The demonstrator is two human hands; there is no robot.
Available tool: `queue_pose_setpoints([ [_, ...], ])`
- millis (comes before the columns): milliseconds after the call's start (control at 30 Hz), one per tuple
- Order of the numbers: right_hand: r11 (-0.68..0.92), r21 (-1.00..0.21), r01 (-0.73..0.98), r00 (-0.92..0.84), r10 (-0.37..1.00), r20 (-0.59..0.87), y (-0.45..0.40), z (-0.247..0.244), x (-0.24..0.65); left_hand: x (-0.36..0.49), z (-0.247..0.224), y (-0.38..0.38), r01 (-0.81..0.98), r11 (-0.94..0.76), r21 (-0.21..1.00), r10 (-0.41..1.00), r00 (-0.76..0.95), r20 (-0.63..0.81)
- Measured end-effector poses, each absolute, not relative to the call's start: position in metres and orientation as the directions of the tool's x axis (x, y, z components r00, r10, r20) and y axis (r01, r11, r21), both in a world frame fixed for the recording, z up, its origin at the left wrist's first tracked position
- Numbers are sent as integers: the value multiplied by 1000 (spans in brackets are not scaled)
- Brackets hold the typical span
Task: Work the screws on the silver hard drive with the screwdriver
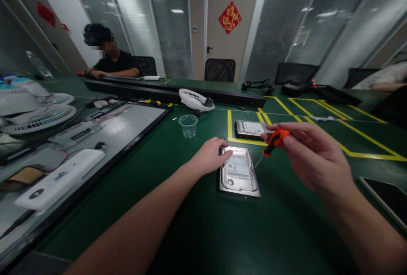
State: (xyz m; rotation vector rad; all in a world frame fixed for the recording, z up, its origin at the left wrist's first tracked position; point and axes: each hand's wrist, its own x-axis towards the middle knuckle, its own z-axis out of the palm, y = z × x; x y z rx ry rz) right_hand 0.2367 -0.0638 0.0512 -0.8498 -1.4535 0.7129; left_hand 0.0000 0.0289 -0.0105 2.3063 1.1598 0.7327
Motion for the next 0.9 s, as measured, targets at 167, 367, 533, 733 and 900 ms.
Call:
queue_pose_setpoints([
  [167, 527, -847, 71, 22, 848, 530, -63, 49, 238, 0, -11, 29, 585, -535, 609, 829, 501, 248],
  [367, 531, -833, 157, 53, 837, 544, -62, 47, 242, 0, -10, 29, 577, -543, 610, 824, 506, 255],
  [533, 541, -840, 38, 33, 840, 542, -63, 50, 238, 0, -10, 29, 577, -543, 609, 824, 505, 256],
  [733, 578, -801, 157, 70, 802, 593, -61, 45, 243, 0, -13, 30, 585, -546, 600, 824, 502, 261],
  [900, 549, -822, 150, 53, 826, 561, -62, 49, 239, 0, -14, 31, 572, -556, 603, 818, 504, 277],
])
